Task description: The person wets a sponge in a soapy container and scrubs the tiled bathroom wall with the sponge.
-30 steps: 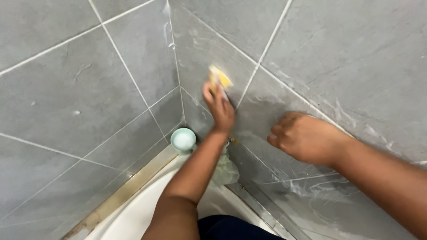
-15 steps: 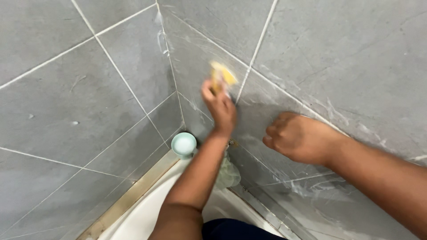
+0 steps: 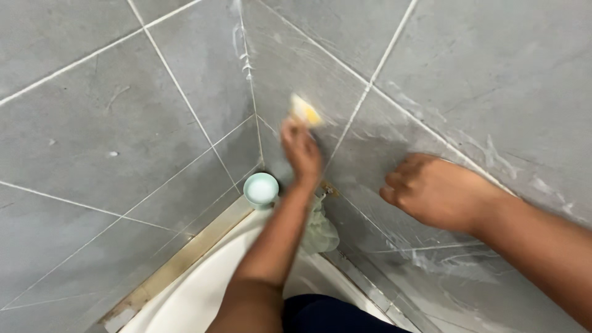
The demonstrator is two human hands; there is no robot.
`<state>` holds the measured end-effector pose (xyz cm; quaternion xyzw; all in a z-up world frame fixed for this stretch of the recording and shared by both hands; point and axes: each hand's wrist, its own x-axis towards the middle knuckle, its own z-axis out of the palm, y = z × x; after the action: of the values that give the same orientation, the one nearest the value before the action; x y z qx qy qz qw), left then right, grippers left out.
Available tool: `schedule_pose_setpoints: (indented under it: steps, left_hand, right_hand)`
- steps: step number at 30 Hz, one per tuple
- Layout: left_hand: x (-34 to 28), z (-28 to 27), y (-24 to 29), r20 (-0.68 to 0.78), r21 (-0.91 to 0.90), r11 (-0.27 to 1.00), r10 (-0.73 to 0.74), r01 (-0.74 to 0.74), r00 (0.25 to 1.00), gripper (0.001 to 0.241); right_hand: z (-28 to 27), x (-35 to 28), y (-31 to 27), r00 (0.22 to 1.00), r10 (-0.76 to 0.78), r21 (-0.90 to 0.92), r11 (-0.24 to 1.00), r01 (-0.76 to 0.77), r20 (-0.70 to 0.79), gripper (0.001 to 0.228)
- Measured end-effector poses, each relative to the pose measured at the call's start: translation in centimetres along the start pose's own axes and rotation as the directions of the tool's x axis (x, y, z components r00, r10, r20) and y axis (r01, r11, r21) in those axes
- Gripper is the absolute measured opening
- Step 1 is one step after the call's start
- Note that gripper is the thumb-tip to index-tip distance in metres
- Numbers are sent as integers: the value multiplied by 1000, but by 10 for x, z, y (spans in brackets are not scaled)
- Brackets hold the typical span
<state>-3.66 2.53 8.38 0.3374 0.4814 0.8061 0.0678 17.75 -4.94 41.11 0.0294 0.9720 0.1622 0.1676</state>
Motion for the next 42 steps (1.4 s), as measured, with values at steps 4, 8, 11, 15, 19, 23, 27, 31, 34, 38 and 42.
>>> schedule_pose_setpoints:
  steps: [4,8,11,15,19,23,27,31,34,38,42]
  left_hand:
    - [-56,-13,18,208,354,805,428,-476,879,32]
    - [62,-25,-20,-33,567,779,345,-267,938,49]
    - [117,-27,-35,-154,534,843,169,-62,974,39]
    - [58,-19,-32,-74,544,803,334,-242,940,47]
    - [-49,-18,-20,68,500,822,276,-272,959,49]
    - [36,-25,-59,-174,212,977,23,15,985,26]
    - [109,-43,-68,-126,658,747,236,-97,964,35]
    - [29,-26,-61,-62,583,805,179,-110,982,42]
    - [-84,-17,-36,141,496,855,97,-155,985,60]
    - [-48,-25,-70,37,281,951,124,-129,992,53]
    - [83,-58,-108,-86,647,761,128,-42,988,37]
  right_hand:
    - [-4,4,-4,1000,1,33,999,-2,21,21]
    - [-5,4,-4,997,24,82,996,-18,-70,21]
    - [-7,6,-5,999,27,30,999,-28,47,21]
    - [-8,7,-1,999,8,17,1000,-9,38,21]
    - [-6,8,0,998,6,35,999,-8,56,18]
    - [-3,9,0,1000,11,20,1000,-11,23,16]
    - [-2,6,1,996,-2,38,999,5,-87,18]
    - [-2,5,1,1000,7,35,999,-7,-8,16]
    - [-2,5,3,999,15,59,998,-13,-33,16]
    - [1,4,2,998,18,82,997,-12,-64,17]
    - [4,2,1,999,33,62,998,-31,-22,15]
